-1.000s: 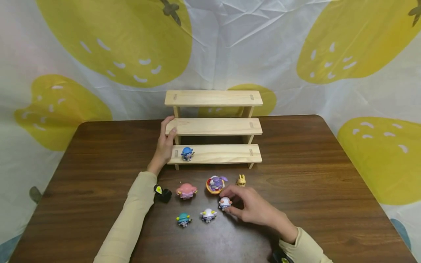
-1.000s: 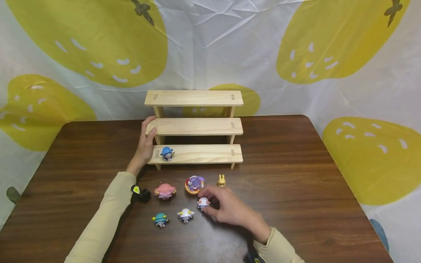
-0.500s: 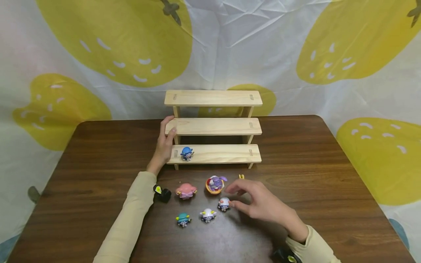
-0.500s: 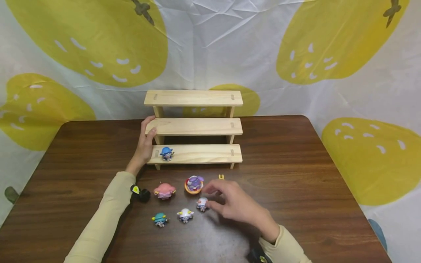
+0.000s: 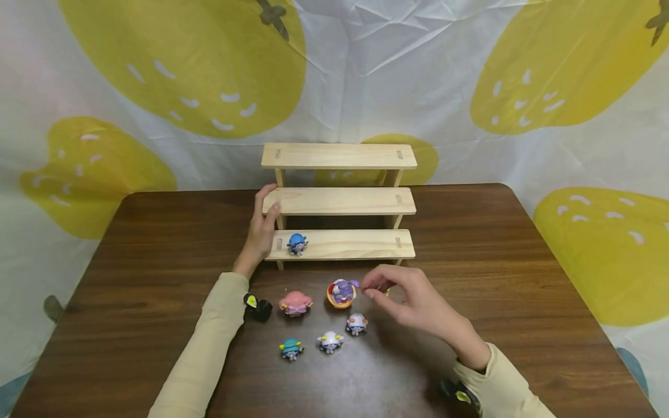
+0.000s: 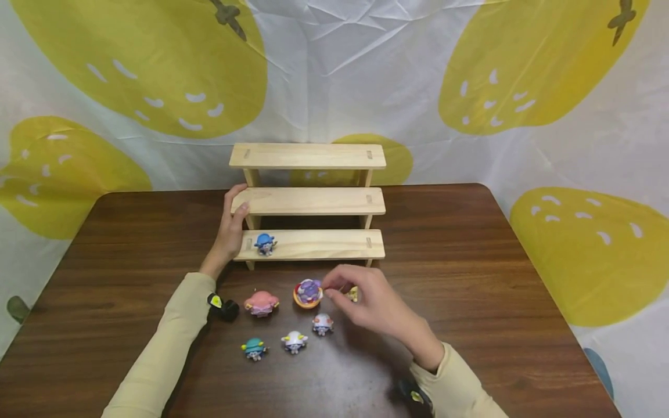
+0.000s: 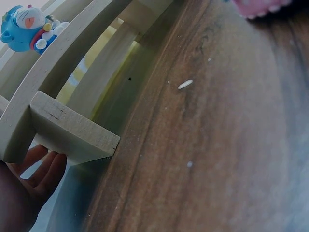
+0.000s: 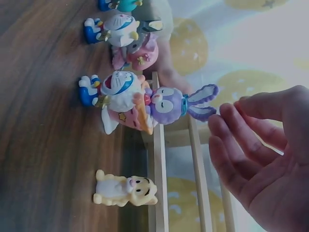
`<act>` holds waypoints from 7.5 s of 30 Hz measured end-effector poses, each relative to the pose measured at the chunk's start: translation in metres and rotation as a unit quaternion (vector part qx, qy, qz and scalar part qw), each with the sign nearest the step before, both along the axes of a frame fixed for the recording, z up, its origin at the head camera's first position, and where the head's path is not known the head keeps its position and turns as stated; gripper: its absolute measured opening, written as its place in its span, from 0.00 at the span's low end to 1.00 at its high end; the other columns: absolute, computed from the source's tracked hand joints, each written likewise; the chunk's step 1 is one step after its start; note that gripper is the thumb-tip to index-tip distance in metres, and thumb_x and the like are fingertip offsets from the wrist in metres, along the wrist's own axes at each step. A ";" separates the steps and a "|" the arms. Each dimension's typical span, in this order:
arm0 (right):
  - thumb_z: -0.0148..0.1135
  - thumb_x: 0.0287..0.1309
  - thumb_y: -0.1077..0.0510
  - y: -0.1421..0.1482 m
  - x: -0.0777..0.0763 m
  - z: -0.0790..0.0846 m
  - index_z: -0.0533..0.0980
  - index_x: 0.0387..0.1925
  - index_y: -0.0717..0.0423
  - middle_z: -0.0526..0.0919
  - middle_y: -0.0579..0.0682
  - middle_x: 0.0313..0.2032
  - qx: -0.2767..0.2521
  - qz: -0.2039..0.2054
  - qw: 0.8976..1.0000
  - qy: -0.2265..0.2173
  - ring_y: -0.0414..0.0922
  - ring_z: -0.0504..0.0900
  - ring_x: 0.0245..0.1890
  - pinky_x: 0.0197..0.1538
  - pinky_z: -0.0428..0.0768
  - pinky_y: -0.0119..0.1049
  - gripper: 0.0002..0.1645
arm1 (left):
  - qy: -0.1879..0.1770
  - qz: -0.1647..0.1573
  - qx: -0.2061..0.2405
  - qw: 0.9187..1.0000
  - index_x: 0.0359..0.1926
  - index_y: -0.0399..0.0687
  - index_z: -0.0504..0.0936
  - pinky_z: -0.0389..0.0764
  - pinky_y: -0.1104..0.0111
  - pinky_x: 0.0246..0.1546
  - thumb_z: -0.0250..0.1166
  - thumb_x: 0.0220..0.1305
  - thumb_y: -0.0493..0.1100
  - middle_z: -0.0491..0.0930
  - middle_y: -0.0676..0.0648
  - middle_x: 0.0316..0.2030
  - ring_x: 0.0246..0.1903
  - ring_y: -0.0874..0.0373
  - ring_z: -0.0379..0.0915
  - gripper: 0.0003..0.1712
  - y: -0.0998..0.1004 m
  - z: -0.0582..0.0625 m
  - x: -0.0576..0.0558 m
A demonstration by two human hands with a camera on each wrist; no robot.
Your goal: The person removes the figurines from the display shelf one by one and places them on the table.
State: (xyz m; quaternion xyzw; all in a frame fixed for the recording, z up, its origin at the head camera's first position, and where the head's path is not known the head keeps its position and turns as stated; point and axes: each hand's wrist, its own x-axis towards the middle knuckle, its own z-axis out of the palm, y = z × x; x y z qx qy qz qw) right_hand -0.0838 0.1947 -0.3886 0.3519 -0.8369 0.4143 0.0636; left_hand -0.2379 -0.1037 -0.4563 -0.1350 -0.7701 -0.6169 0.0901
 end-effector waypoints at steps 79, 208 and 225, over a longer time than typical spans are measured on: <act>0.68 0.63 0.62 -0.099 -0.125 0.008 0.79 0.51 0.58 0.85 0.53 0.51 0.179 0.134 0.974 -0.028 0.46 0.87 0.49 0.51 0.84 0.37 0.15 | 0.010 0.020 0.007 1.000 0.74 0.57 0.60 0.59 0.46 0.71 0.48 0.76 0.50 0.59 0.45 0.75 0.70 0.47 0.59 0.28 -0.001 -0.016 -0.004; 0.71 0.47 0.69 0.019 0.035 -0.037 0.75 0.39 0.47 0.80 0.37 0.35 0.147 0.028 0.984 -0.100 0.33 0.79 0.38 0.44 0.82 0.37 0.20 | 0.021 0.004 0.015 1.000 0.75 0.52 0.58 0.57 0.47 0.69 0.45 0.78 0.48 0.56 0.44 0.76 0.69 0.46 0.56 0.28 -0.014 -0.019 -0.011; 0.73 0.60 0.51 0.033 0.030 -0.014 0.78 0.47 0.45 0.85 0.40 0.42 0.134 -0.024 0.989 -0.061 0.39 0.83 0.42 0.47 0.83 0.40 0.16 | 0.055 0.008 -0.143 0.988 0.77 0.51 0.61 0.55 0.44 0.72 0.49 0.78 0.48 0.59 0.41 0.75 0.75 0.44 0.52 0.30 -0.035 0.000 0.038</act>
